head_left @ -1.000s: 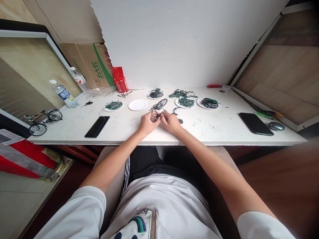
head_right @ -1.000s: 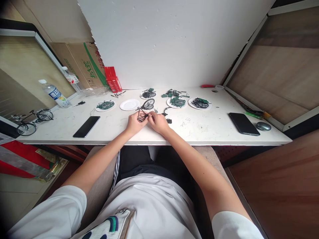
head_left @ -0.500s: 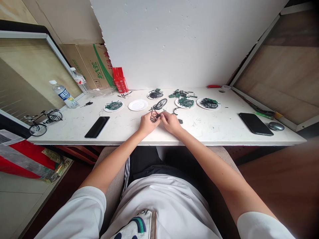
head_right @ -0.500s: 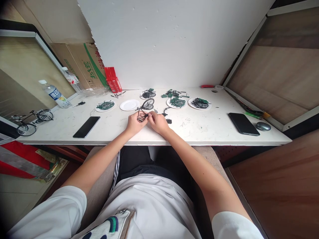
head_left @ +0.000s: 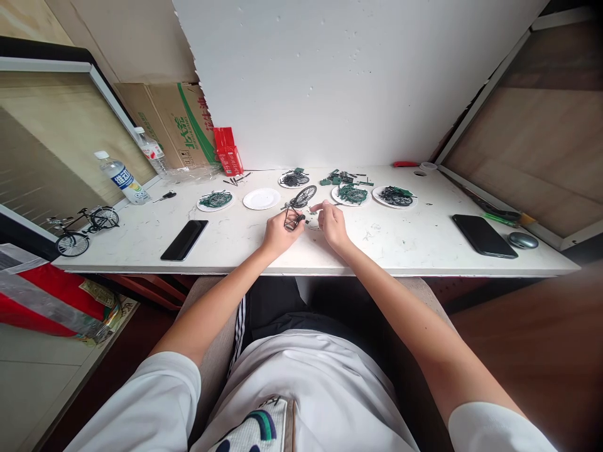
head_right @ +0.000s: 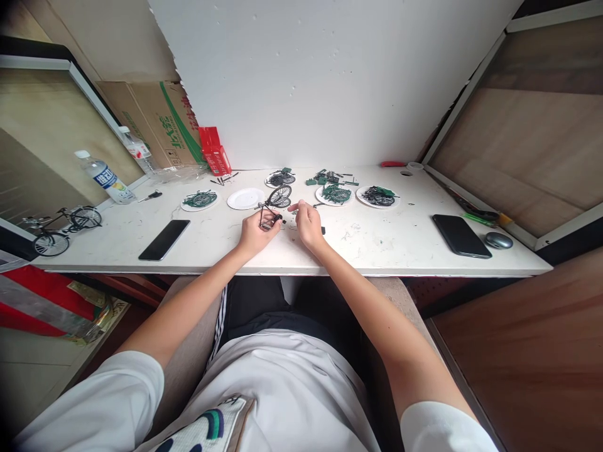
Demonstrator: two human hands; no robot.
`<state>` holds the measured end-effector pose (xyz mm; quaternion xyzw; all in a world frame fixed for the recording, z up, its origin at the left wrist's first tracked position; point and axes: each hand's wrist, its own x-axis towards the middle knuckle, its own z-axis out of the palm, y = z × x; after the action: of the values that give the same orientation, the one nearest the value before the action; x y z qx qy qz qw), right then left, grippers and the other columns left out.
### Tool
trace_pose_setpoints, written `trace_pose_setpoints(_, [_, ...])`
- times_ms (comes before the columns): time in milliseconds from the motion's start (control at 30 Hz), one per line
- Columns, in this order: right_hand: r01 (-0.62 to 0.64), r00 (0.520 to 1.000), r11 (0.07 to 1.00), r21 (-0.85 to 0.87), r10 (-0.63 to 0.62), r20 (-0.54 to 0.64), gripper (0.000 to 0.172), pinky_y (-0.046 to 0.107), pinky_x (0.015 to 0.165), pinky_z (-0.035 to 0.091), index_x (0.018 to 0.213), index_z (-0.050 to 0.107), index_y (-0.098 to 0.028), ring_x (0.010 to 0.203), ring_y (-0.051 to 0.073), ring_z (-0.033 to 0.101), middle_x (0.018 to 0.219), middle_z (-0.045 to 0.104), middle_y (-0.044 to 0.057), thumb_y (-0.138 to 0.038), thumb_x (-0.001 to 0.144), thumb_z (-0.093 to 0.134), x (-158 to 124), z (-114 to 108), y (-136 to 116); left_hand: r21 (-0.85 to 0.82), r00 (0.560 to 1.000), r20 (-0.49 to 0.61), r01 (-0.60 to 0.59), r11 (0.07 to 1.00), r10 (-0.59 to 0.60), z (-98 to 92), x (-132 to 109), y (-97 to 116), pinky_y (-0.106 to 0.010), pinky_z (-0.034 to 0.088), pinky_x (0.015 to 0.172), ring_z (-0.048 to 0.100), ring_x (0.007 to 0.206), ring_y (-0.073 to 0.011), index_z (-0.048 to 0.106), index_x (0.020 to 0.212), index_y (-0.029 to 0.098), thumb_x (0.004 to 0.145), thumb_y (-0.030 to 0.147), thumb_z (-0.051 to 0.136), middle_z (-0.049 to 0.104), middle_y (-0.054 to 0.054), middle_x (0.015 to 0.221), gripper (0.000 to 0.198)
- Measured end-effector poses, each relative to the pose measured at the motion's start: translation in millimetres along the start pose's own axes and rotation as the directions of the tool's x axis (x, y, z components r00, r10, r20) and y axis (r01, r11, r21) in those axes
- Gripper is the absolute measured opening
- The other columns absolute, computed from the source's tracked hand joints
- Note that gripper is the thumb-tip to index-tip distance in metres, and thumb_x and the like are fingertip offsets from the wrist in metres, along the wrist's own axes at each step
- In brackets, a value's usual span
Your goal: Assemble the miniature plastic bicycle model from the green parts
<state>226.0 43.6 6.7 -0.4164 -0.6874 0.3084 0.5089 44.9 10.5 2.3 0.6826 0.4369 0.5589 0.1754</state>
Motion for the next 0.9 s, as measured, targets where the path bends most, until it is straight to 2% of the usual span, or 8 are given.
trace_pose_setpoints(100, [-0.117,0.990,0.988,0.106,0.124,-0.061,0.089,0.034,0.055,0.039,0.086,0.070,-0.021,0.051,0.018,0.043,0.053,0.039,-0.002,-0.095,0.097,0.021,1,2,2,0.006,1.000,0.000,0.003,1.000,-0.003,-0.7,0,2,-0.028,0.063,0.075,0.078,0.087,-0.0204,0.077,0.107,0.019,0.089,0.034,0.077,0.083,-0.011,0.099,0.024])
trace_pose_setpoints(167, [-0.134,0.989,0.987,0.091,0.138,-0.047,0.090,0.034,0.056,0.040,0.082,0.070,-0.021,0.052,0.018,0.045,0.052,0.040,-0.001,-0.096,0.096,0.022,0,3,1,0.003,1.000,-0.001,0.007,1.000,-0.007,-1.0,0,2,-0.028,0.063,0.075,0.078,0.087,-0.0204,0.077,0.107,0.018,0.089,0.034,0.077,0.083,-0.011,0.099,0.024])
trace_pose_setpoints(333, [-0.018,0.999,1.000,0.006,0.018,-0.029,0.076,0.034,0.069,0.045,0.089,0.071,-0.021,0.070,0.020,0.056,0.070,0.059,0.003,-0.088,0.101,0.037,-5,4,-6,-0.006,1.000,-0.008,0.016,1.000,-0.016,-0.3,0,0,-0.029,0.063,0.075,0.079,0.087,-0.0211,0.075,0.107,0.018,0.088,0.033,0.078,0.083,-0.011,0.101,0.025])
trace_pose_setpoints(467, [0.029,0.999,0.999,0.023,-0.030,0.037,0.060,0.032,0.069,0.043,0.098,0.071,-0.020,0.072,0.018,0.054,0.083,0.066,0.003,-0.078,0.100,0.055,-8,7,-7,-0.016,0.999,-0.025,0.020,1.000,-0.021,-0.5,1,-1,-0.027,0.061,0.071,0.078,0.085,-0.0199,0.073,0.109,0.018,0.090,0.035,0.077,0.082,-0.011,0.101,0.026])
trace_pose_setpoints(533, [0.028,0.997,0.999,0.018,-0.029,0.067,0.057,0.031,0.067,0.041,0.104,0.073,-0.019,0.070,0.017,0.051,0.080,0.064,0.002,-0.074,0.100,0.057,-9,7,-6,-0.042,0.999,-0.038,0.019,0.999,-0.021,-1.4,1,-1,-0.027,0.060,0.070,0.078,0.086,-0.0199,0.071,0.111,0.018,0.091,0.037,0.075,0.082,-0.011,0.102,0.027])
trace_pose_setpoints(700, [0.020,0.992,0.999,0.026,-0.023,0.121,0.057,0.031,0.062,0.034,0.112,0.073,-0.018,0.060,0.014,0.038,0.063,0.044,-0.006,-0.072,0.097,0.061,-11,7,-11,-0.068,0.997,-0.066,0.038,0.997,-0.043,-4.1,2,-3,-0.030,0.061,0.082,0.078,0.086,-0.0192,0.062,0.115,0.021,0.093,0.037,0.072,0.080,-0.007,0.095,0.029])
trace_pose_setpoints(900, [-0.010,0.993,0.994,0.112,-0.004,0.122,0.059,0.030,0.059,0.032,0.101,0.070,-0.019,0.059,0.013,0.034,0.063,0.039,-0.006,-0.077,0.092,0.065,-10,5,-15,-0.088,0.992,-0.055,0.110,0.990,-0.115,-4.6,3,-5,-0.027,0.058,0.072,0.076,0.087,-0.0190,0.058,0.111,0.022,0.093,0.045,0.074,0.078,-0.008,0.098,0.033])
